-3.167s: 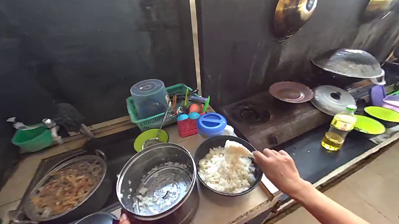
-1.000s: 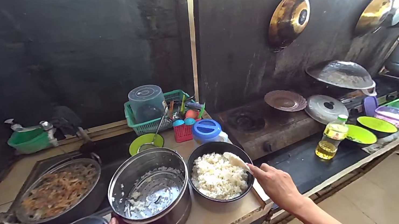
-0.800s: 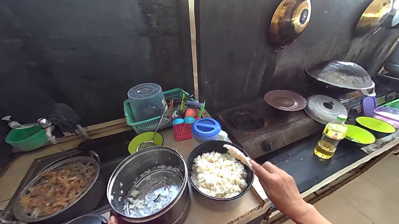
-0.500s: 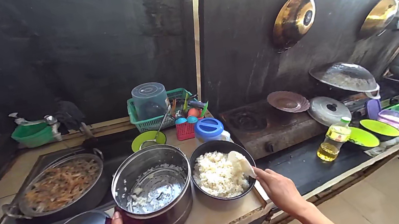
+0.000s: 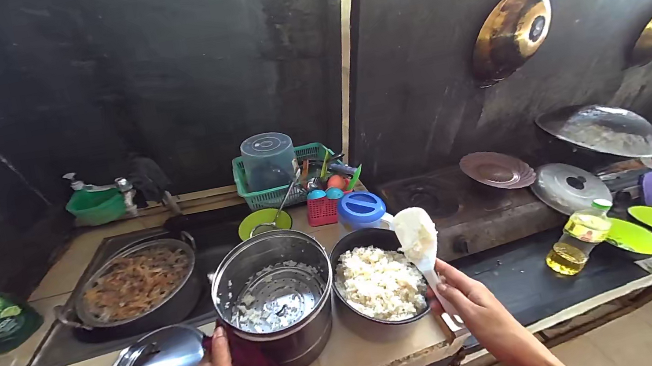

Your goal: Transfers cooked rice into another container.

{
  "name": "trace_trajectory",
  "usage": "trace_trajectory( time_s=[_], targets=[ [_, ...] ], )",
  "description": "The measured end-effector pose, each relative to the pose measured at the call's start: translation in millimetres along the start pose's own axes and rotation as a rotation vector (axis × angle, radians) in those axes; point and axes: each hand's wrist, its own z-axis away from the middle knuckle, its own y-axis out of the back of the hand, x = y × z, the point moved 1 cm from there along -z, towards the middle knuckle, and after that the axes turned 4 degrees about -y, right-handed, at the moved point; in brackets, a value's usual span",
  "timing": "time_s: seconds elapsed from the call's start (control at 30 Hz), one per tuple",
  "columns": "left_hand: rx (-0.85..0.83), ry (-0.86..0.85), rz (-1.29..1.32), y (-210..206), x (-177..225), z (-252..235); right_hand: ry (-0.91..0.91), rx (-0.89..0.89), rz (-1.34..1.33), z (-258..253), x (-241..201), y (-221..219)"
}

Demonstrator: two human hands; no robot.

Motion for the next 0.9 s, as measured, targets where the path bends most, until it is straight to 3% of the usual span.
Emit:
trace_trajectory(
  time_s=[0.07,0.17,0.27,0.33,0.63,0.9],
  targets=[
    [0.001,0.014,-0.012,0,2,0,0.104,-0.051,0.154,-1,-23,-26],
    [0.004,0.036,-0.024,0,2,-1,0.36,0.033,0.619,-12,-43,-75],
    [0.005,0.057,0.002,-1,2,-3,0.579,0.153,0.857,-25,-35,-119],
    [-0.001,0.068,0.03,-1,3,-2,0.623,0.166,0.954,-25,-23,-134],
    [-0.002,0.045,0.022,-3,4,-1,0.593,0.212,1.221,9,1,-112],
    [0.0,0.037,0.037,-3,4,-2,0.604,0.21,1.207,32,-2,-79]
  ],
)
